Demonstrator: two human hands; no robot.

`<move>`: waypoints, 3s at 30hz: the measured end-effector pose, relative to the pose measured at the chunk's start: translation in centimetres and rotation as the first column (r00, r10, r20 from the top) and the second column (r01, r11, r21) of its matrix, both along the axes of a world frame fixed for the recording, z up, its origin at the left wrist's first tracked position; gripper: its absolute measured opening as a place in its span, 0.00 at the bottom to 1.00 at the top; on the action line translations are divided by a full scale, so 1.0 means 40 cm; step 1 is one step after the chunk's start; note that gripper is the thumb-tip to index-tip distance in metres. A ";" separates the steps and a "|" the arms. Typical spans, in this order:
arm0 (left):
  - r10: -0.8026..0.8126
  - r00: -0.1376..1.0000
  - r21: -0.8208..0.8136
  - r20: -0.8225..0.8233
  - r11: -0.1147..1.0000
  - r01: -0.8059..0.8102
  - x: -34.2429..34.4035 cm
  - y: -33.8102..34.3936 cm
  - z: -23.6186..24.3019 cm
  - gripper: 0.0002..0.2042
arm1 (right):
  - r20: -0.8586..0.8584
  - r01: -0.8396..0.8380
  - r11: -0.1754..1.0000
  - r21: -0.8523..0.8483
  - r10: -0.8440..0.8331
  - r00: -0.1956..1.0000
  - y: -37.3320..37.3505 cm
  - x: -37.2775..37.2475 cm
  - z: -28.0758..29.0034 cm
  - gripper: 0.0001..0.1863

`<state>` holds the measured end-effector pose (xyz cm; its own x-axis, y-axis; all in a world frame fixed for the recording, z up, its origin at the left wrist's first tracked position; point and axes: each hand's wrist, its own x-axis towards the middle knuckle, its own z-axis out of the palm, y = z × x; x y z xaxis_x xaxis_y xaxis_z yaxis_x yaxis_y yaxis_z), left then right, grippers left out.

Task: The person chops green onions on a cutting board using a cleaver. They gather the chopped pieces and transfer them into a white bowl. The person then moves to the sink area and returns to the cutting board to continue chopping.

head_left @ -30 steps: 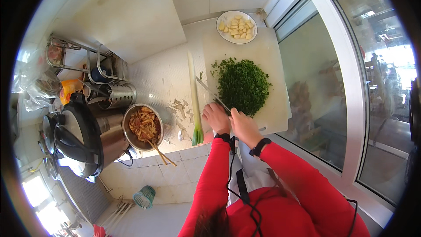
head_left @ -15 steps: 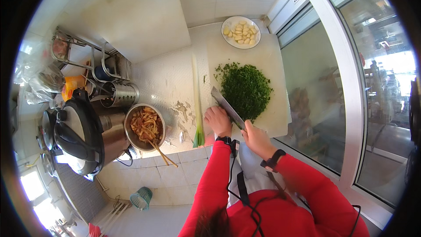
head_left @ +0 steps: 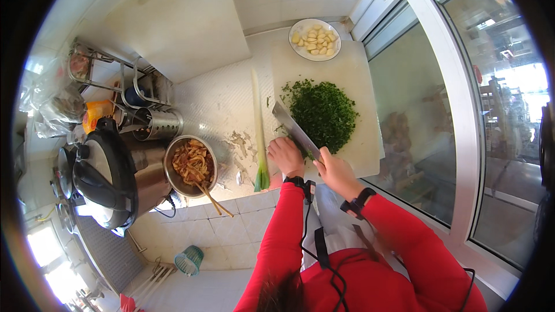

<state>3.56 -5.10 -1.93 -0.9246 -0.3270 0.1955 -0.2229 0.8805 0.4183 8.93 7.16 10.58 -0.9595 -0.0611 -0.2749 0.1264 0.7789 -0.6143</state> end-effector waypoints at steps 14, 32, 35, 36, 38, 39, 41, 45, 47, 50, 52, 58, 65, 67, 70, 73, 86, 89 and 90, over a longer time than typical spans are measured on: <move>0.014 0.995 0.006 0.094 1.000 -0.015 0.001 0.000 -0.007 0.08 | -0.122 0.031 0.994 0.103 -0.019 0.992 -0.073 -0.004 -0.085 0.12; -0.053 0.999 -0.008 0.002 0.999 0.053 0.012 -0.007 0.017 0.10 | -0.115 0.085 0.982 -0.169 -0.105 0.988 0.057 0.037 -0.012 0.11; -0.171 0.983 0.121 0.074 0.979 0.161 0.041 -0.039 0.036 0.10 | -0.088 0.079 0.985 -0.150 -0.093 0.992 0.047 0.066 -0.038 0.12; -0.219 0.975 0.094 0.039 0.972 0.214 0.057 -0.046 0.042 0.11 | -0.090 0.081 0.987 -0.137 -0.094 0.991 0.043 0.073 -0.046 0.12; -0.290 0.957 0.058 -0.031 0.955 0.291 0.091 -0.049 0.051 0.16 | -0.098 0.101 0.988 -0.117 -0.113 0.989 0.041 0.079 -0.061 0.12; -0.319 0.948 0.017 -0.023 0.948 0.319 0.105 -0.049 0.053 0.19 | -0.081 0.127 0.982 -0.138 -0.139 0.987 0.042 0.080 -0.067 0.11; -0.389 0.921 -0.080 -0.028 0.919 0.386 0.116 -0.051 0.051 0.24 | -0.043 0.182 0.963 -0.197 -0.194 0.980 0.046 0.076 -0.076 0.11; -0.424 0.899 -0.126 0.112 0.891 0.436 0.070 -0.055 0.030 0.19 | -0.051 0.186 0.971 -0.152 -0.196 0.979 0.059 0.066 -0.080 0.11; -0.424 0.898 -0.115 0.117 0.892 0.437 0.029 -0.055 0.020 0.17 | -0.089 0.181 0.971 -0.153 -0.196 0.976 0.062 0.061 -0.078 0.11; -0.403 0.914 -0.103 0.052 0.908 0.406 -0.034 -0.042 0.015 0.14 | -0.020 0.228 0.941 -0.248 -0.241 0.970 0.065 0.056 -0.073 0.11; -0.376 0.926 -0.094 -0.029 0.924 0.372 -0.069 -0.028 0.018 0.12 | -0.032 0.211 0.956 -0.204 -0.222 0.975 0.065 0.053 -0.070 0.11; -0.324 0.916 0.017 -0.237 0.941 0.337 -0.111 -0.013 0.042 0.10 | -0.047 0.215 0.955 -0.203 -0.229 0.972 0.068 0.051 -0.059 0.11; -0.261 0.965 0.217 -0.023 0.941 0.259 -0.028 -0.023 0.038 0.12 | -0.041 0.237 0.958 -0.164 -0.246 0.968 0.072 0.038 -0.013 0.12; -0.099 0.979 0.442 -0.179 0.881 0.170 -0.021 -0.024 0.028 0.12 | -0.035 0.207 0.969 -0.132 -0.213 0.976 0.072 0.034 -0.002 0.13; -0.057 0.995 0.213 -0.081 0.974 0.073 -0.022 -0.020 0.020 0.10 | -0.054 0.154 0.982 -0.112 -0.161 0.985 0.058 0.030 0.003 0.13; -0.074 0.997 0.070 -0.008 0.995 0.075 -0.021 -0.010 0.022 0.09 | -0.117 0.085 0.996 0.018 -0.083 0.990 0.034 0.032 0.002 0.12; -0.156 0.983 -0.035 0.097 0.987 0.160 -0.024 0.001 0.022 0.07 | -0.115 0.072 0.976 0.205 -0.049 0.992 -0.059 -0.026 -0.054 0.08; -0.122 0.987 -0.070 0.101 0.989 0.130 -0.024 0.002 0.023 0.07 | -0.139 0.105 0.986 0.131 -0.086 0.986 -0.069 -0.068 -0.071 0.08; -0.103 0.994 -0.036 0.044 0.994 0.104 -0.025 0.002 0.023 0.07 | -0.114 0.128 0.985 0.113 -0.115 0.987 -0.060 -0.073 -0.067 0.09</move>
